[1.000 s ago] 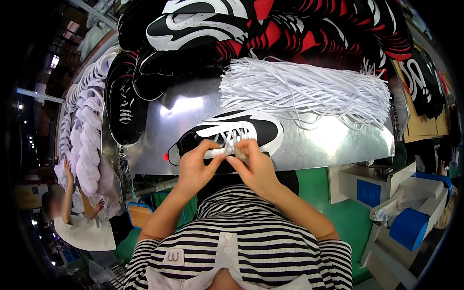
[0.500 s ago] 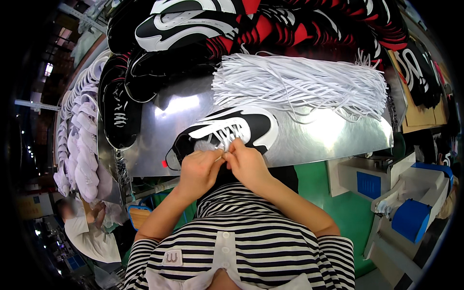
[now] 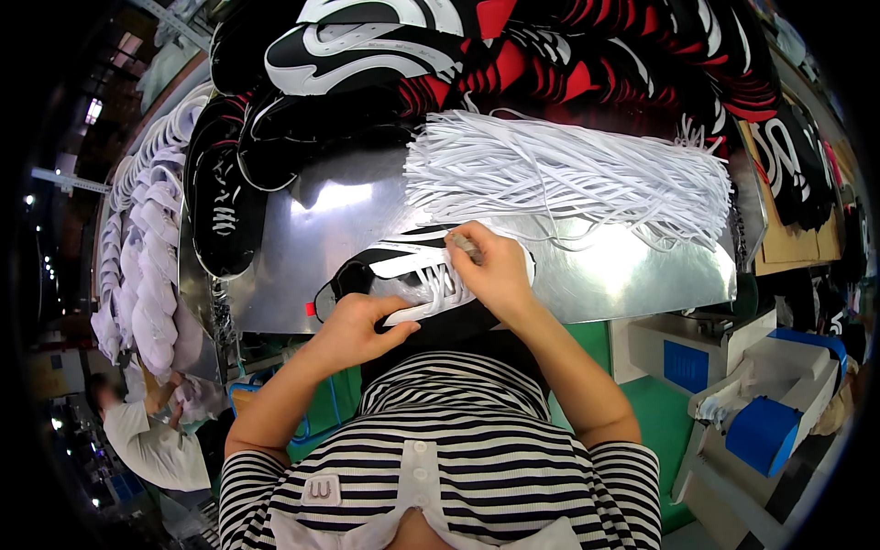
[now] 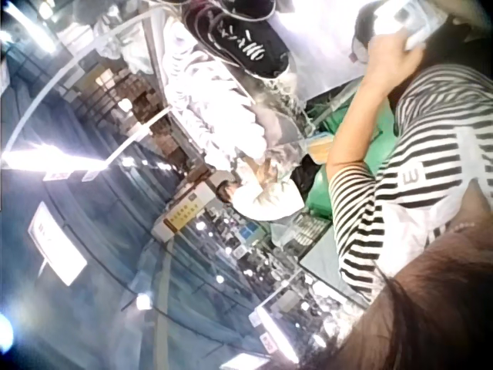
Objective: The person laces a shoe by threading a white shoelace through the eyelets of a black and white sneaker upper.
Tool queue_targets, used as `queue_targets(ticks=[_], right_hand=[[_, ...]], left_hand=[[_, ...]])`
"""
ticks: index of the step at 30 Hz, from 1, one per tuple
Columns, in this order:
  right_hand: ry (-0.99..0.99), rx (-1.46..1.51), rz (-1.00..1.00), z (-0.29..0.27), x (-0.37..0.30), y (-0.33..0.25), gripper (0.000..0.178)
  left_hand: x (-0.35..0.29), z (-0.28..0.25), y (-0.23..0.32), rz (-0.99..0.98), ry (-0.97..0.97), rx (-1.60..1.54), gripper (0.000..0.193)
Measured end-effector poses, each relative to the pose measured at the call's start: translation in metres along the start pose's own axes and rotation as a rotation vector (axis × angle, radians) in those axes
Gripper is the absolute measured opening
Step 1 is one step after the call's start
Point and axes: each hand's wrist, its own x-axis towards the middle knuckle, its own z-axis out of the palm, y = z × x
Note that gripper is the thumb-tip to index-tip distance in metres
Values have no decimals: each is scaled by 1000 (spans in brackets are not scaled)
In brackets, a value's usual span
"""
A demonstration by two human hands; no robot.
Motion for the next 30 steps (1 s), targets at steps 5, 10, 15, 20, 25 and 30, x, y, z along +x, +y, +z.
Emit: queue_targets(ticks=[5, 10, 15, 20, 25, 30], right_hand=[[-52, 85, 70, -5, 0, -4, 18], [-153, 141, 110, -10, -1, -11, 16], [-183, -26, 82, -9, -6, -17, 14], [-89, -71, 13, -4, -3, -1, 18], [-146, 1, 46, -4, -5, -10, 21], [-134, -430, -242, 4, -1, -29, 21]], left_hand=[[-10, -10, -11, -66, -154, -49, 26], [14, -21, -19, -298, -234, -605, 29], [30, -8, -26, -58, -294, -444, 26], [22, -11, -23, 105, -270, 235, 37], [4, -6, -22, 115, 21, -40, 22], [-4, 3, -7, -39, 220, -176, 20]])
